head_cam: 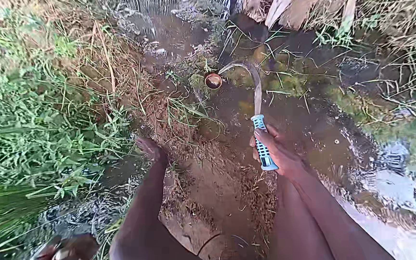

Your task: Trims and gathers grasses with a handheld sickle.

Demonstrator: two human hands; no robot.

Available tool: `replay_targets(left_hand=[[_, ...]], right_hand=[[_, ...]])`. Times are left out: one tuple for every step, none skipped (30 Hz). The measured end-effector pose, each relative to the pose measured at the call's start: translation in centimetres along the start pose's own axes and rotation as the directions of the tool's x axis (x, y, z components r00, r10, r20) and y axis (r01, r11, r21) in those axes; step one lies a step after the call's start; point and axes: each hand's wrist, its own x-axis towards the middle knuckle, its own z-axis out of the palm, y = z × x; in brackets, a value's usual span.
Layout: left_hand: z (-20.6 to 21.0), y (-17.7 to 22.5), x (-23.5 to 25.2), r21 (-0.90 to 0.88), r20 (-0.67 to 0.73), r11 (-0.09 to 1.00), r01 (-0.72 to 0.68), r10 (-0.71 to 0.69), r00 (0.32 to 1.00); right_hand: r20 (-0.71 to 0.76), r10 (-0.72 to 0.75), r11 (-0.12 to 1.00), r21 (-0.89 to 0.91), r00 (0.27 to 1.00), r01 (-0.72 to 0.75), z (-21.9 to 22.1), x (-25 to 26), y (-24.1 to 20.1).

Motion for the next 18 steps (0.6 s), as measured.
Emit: replay_targets(left_hand=[[0.9, 0.1, 2.5, 0.045, 0.01, 0.999, 0.016, -0.016, 1.0], [1.7, -0.3, 4.9, 0.097, -0.005, 0.995, 0.037, -0.037, 0.999], [2.4, -1.1, 7.2, 0.18, -0.024, 0.981, 0.074, -0.071, 0.997], [2.9, -2.2, 9.5, 0.309, -0.02, 0.944, 0.116, -0.115, 0.993], [3.4, -3.5, 11.8, 0.448, 0.007, 0.881, 0.154, -0.175, 0.984], [4.1, -4.9, 14.2, 0.554, 0.045, 0.813, 0.177, -0.242, 0.969], [4.8, -6.6, 16.6, 0.638, 0.087, 0.748, 0.182, -0.305, 0.948], [5.5, -8.6, 18.7, 0.712, 0.123, 0.681, 0.171, -0.36, 0.925], [6.2, -10.5, 20.6, 0.775, 0.141, 0.612, 0.156, -0.408, 0.902], [7.1, -12.3, 22.4, 0.827, 0.153, 0.547, 0.126, -0.436, 0.887], [8.1, -14.0, 24.0, 0.865, 0.158, 0.493, 0.097, -0.449, 0.879], [9.0, -15.7, 25.5, 0.888, 0.16, 0.454, 0.072, -0.453, 0.877], [10.0, -17.2, 27.0, 0.904, 0.158, 0.423, 0.055, -0.453, 0.877], [11.1, -18.4, 28.5, 0.915, 0.156, 0.402, 0.043, -0.45, 0.879], [12.1, -19.6, 29.6, 0.923, 0.155, 0.383, 0.031, -0.446, 0.881], [13.1, -20.6, 30.9, 0.929, 0.163, 0.37, 0.009, -0.43, 0.888], [14.0, -21.5, 32.1, 0.934, 0.18, 0.356, -0.029, -0.4, 0.899], [14.8, -22.3, 33.1, 0.936, 0.206, 0.346, -0.07, -0.373, 0.904]], right_hand=[[0.004, -0.007, 1.0, -0.02, 1.0, 0.007, -0.4, -0.1, -0.1], [0.007, -0.013, 0.999, -0.035, 1.0, 0.014, -0.8, -0.1, -0.1], [0.01, -0.028, 0.998, -0.047, 1.0, 0.028, -1.2, -0.2, -0.1], [0.012, -0.053, 0.997, -0.059, 0.999, 0.054, -1.5, -0.4, -0.1], [0.014, -0.084, 0.994, -0.067, 0.996, 0.085, -1.9, -0.6, 0.0], [0.018, -0.109, 0.991, -0.08, 0.994, 0.11, -2.4, -0.8, 0.1], [0.018, -0.13, 0.986, -0.098, 0.991, 0.132, -2.9, -0.9, 0.2], [0.02, -0.149, 0.982, -0.112, 0.989, 0.15, -3.4, -1.0, 0.4], [0.017, -0.16, 0.979, -0.125, 0.987, 0.161, -3.8, -1.0, 0.5], [0.004, -0.162, 0.978, -0.133, 0.987, 0.161, -4.2, -1.1, 0.5], [-0.009, -0.167, 0.976, -0.142, 0.986, 0.164, -4.6, -1.0, 0.6], [-0.02, -0.167, 0.976, -0.148, 0.986, 0.163, -4.9, -0.9, 0.6], [-0.033, -0.173, 0.973, -0.159, 0.984, 0.165, -5.1, -0.8, 0.7], [-0.047, -0.184, 0.969, -0.175, 0.982, 0.173, -5.3, -0.6, 0.7], [-0.052, -0.19, 0.966, -0.188, 0.98, 0.177, -5.4, -0.6, 0.7], [-0.051, -0.193, 0.964, -0.198, 0.98, 0.179, -5.5, -0.6, 0.6], [-0.043, -0.183, 0.964, -0.205, 0.982, 0.17, -5.5, -0.6, 0.4], [-0.031, -0.161, 0.964, -0.22, 0.986, 0.151, -5.6, -0.7, 0.1]])
